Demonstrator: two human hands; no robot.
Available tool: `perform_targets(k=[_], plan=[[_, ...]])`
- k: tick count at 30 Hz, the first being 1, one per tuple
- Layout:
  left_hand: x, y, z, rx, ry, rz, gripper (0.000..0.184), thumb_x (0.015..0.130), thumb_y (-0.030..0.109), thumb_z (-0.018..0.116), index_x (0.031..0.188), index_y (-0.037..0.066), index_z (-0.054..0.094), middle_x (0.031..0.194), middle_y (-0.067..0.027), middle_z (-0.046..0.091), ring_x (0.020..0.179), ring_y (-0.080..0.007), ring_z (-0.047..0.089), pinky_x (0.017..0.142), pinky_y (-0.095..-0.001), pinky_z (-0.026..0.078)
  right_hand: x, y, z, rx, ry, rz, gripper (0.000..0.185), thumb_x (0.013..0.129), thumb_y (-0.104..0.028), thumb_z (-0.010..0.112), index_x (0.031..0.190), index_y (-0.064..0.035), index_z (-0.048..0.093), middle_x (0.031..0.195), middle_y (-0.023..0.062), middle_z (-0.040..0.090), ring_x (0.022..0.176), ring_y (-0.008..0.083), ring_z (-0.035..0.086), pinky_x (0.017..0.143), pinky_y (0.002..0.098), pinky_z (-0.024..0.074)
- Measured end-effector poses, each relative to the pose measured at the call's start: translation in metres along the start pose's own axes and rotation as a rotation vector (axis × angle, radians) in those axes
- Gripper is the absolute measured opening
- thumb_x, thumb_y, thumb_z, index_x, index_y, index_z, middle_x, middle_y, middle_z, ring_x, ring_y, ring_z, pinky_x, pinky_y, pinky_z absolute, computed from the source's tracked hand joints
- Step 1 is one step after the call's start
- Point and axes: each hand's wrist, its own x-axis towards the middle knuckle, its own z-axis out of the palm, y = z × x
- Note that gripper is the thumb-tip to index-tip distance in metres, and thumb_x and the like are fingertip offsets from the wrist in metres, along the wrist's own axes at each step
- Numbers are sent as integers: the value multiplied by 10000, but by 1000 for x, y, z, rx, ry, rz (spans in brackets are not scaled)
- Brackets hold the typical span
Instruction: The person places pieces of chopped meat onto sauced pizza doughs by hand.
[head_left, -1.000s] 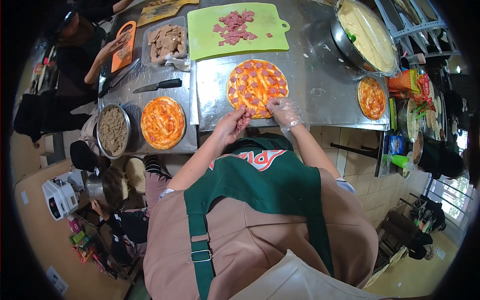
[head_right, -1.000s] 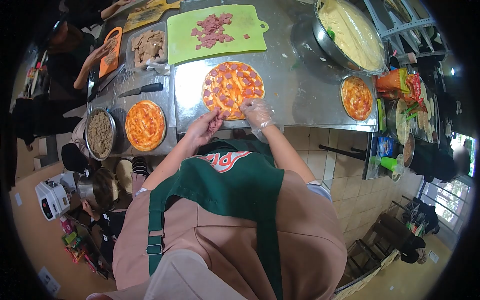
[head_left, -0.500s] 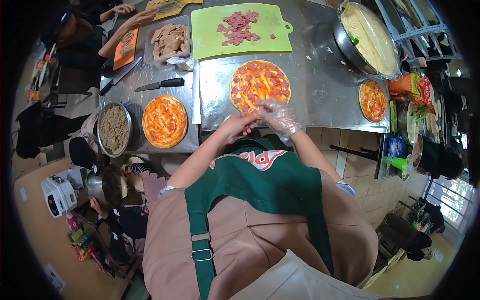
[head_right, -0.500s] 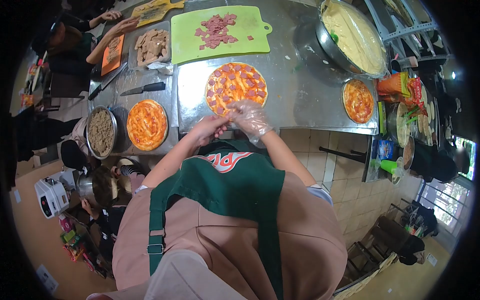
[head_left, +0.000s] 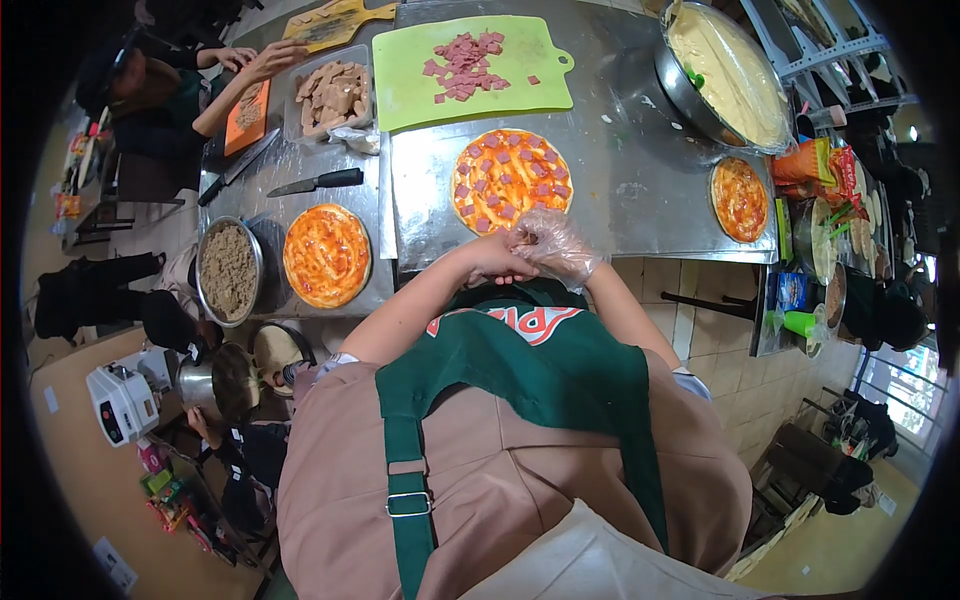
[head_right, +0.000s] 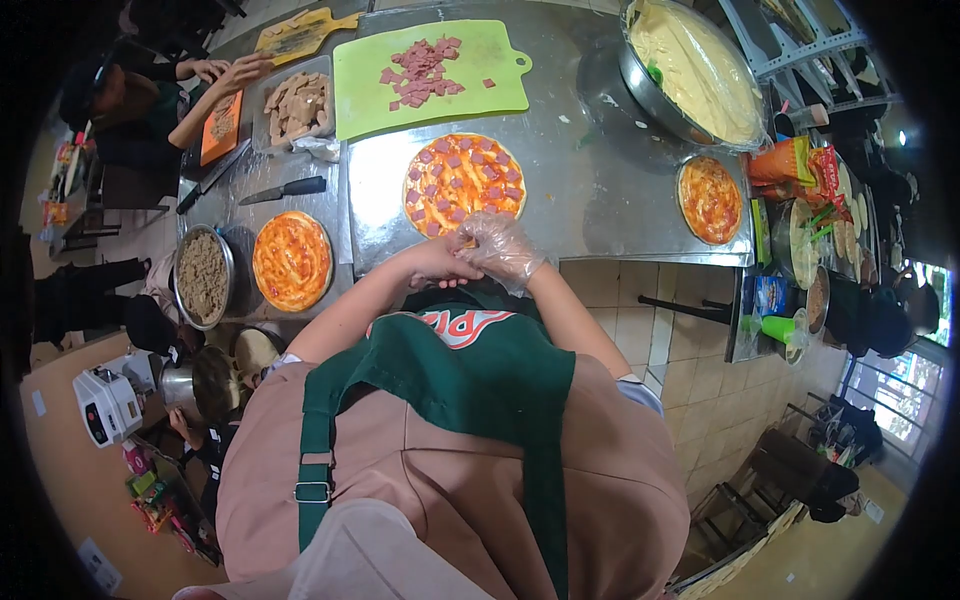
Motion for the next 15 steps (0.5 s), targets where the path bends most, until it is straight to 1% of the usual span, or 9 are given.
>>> perform_targets(k=[2,4,5,6,7,9,10,12,15], plan=[[8,-5,-6,-14,-42,-103,223,718,138,639,895,21,573,584,16,514,469,-43,455,396,-164,358,2,-2,-5,11,-11,31,153,685,-208,631,727,-67,591,767,74,583,671,203,558,636,291,447],[4,-2,-7,-59,7,-80,180,739,144,620,867,23,580,621,11,525,493,-36,459,409,-155,359,4,-4,-10,245,-61,119,124,693,-151,640,707,-49,570,751,67,589,639,165,558,600,266,451],[2,-2,-8,-104,52,-58,146,761,149,601,839,26,587,658,7,536,516,-30,463,421,-146,361,6,-2,-10,245,-65,116,124,693,-151,640,707,-49,570,751,67,589,639,165,558,600,266,451],[0,-3,-8,-107,56,-59,146,761,149,601,839,26,587,658,7,536,516,-30,463,421,-146,361,8,0,-9,549,-20,213,108,695,-117,639,718,-42,565,753,62,589,653,145,552,600,256,450],[-1,-4,-8,-199,146,26,158,773,160,590,850,21,585,667,10,532,531,-29,461,433,-145,360,10,3,-8,853,26,311,97,698,-83,639,729,-35,560,756,58,588,666,126,547,600,245,449],[-3,-7,-8,-381,329,200,185,798,181,568,874,12,581,686,16,526,559,-28,455,456,-145,359,16,7,-12,919,60,359,102,699,-72,640,736,-31,554,762,58,586,672,119,544,599,237,447],[-5,-8,-8,-384,334,202,185,798,181,568,874,12,581,686,16,526,559,-28,455,456,-145,359,19,5,-14,984,99,408,108,701,-61,640,744,-28,547,768,58,583,679,111,541,597,228,445],[-7,-10,-8,-611,447,323,213,809,203,561,901,12,576,700,19,522,565,-31,459,471,-146,362,22,4,-19,978,63,460,121,698,-62,644,759,-30,545,763,57,579,669,101,534,602,216,437],[-9,-11,-9,-631,428,330,230,810,215,563,921,14,566,720,18,527,573,-34,464,481,-145,362,30,6,-16,888,31,485,121,698,-71,649,758,-38,550,759,51,577,669,100,532,612,218,438]])
